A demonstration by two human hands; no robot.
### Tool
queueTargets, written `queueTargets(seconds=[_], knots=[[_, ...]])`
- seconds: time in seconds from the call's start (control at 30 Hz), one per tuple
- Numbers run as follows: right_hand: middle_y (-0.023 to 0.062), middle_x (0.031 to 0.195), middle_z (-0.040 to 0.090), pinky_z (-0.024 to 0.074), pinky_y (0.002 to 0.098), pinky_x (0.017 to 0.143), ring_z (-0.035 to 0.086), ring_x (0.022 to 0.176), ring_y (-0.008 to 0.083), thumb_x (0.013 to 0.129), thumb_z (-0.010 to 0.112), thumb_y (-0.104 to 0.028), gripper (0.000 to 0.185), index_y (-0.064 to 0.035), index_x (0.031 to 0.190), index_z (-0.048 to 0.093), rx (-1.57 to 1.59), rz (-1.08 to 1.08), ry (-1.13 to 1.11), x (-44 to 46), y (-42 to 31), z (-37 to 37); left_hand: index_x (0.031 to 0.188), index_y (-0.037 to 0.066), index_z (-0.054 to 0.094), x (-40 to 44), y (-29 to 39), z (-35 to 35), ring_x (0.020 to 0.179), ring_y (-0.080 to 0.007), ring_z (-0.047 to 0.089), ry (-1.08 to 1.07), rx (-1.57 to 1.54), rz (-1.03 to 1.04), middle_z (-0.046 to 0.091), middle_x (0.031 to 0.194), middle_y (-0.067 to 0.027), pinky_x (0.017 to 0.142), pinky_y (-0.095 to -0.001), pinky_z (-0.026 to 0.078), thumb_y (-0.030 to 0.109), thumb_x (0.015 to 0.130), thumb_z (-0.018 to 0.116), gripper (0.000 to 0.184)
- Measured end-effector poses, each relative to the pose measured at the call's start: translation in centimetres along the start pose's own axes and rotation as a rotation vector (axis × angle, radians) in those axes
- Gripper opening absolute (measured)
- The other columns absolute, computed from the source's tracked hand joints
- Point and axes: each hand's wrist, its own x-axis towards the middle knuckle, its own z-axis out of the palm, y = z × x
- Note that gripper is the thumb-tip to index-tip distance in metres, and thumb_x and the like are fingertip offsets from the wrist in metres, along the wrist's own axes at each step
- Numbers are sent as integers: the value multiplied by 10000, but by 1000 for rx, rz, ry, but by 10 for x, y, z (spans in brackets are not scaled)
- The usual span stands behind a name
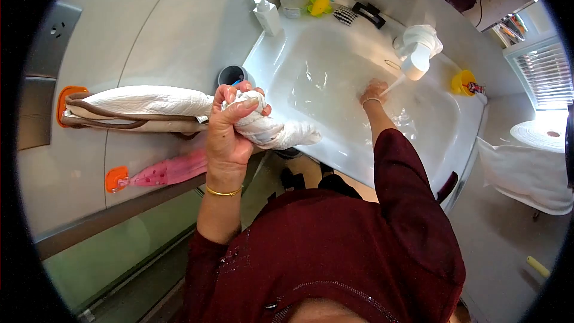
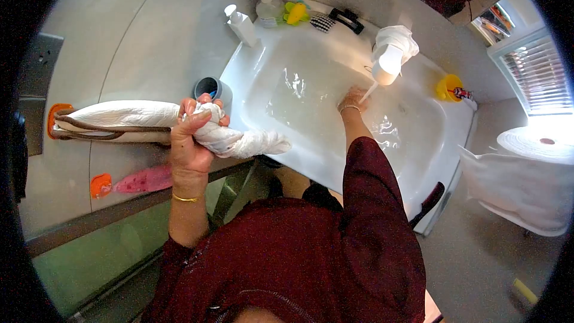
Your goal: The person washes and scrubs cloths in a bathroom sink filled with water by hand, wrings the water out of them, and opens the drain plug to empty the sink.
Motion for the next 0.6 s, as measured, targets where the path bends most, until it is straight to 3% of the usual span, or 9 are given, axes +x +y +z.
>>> queueTargets(seconds=[0.07,0.17,0.37,0.47,0.57,0.6], knots=[[96,1184,384,419,390,855,398,1132,312,776,593,-273,418,-160,1165,489,-82,0,-132,-12,-5,-18,683,120,449,0,0,-3,866,-232,524,7,5,-9,503,869,-38,622,-368,485,-120,662,627,299],[133,1170,344,423,413,861,359,1137,318,754,616,-303,557,-143,1232,379,263,167,-94,-42,-3,-53,684,119,451,-1,-2,-3,866,-233,525,0,-10,0,504,866,-39,619,-368,482,-123,660,626,300],[180,1216,301,428,449,877,371,1135,357,750,621,-350,679,-137,1283,259,225,40,-181,-36,6,-52,684,119,453,1,-3,-7,862,-231,526,17,-34,-6,504,865,-42,621,-367,478,-130,660,617,300],[181,1240,346,403,444,908,377,1150,325,781,587,-325,591,-126,1278,335,135,62,-123,-46,1,-55,685,119,453,2,-4,-6,854,-228,527,6,-35,-3,505,865,-42,623,-367,475,-134,660,615,301],[150,1210,441,379,430,925,404,1135,274,801,551,-286,474,-122,1234,450,-513,-192,-62,1,-8,9,683,120,450,4,-5,-6,843,-223,527,-11,-41,-13,507,864,-40,624,-363,471,-134,660,614,304],[137,1191,465,374,427,926,414,1129,265,795,553,-283,457,-125,1217,476,-381,-178,-6,-10,-5,-3,681,122,449,3,-4,-6,836,-221,528,-13,-43,-16,508,864,-38,625,-361,470,-133,659,615,305]])
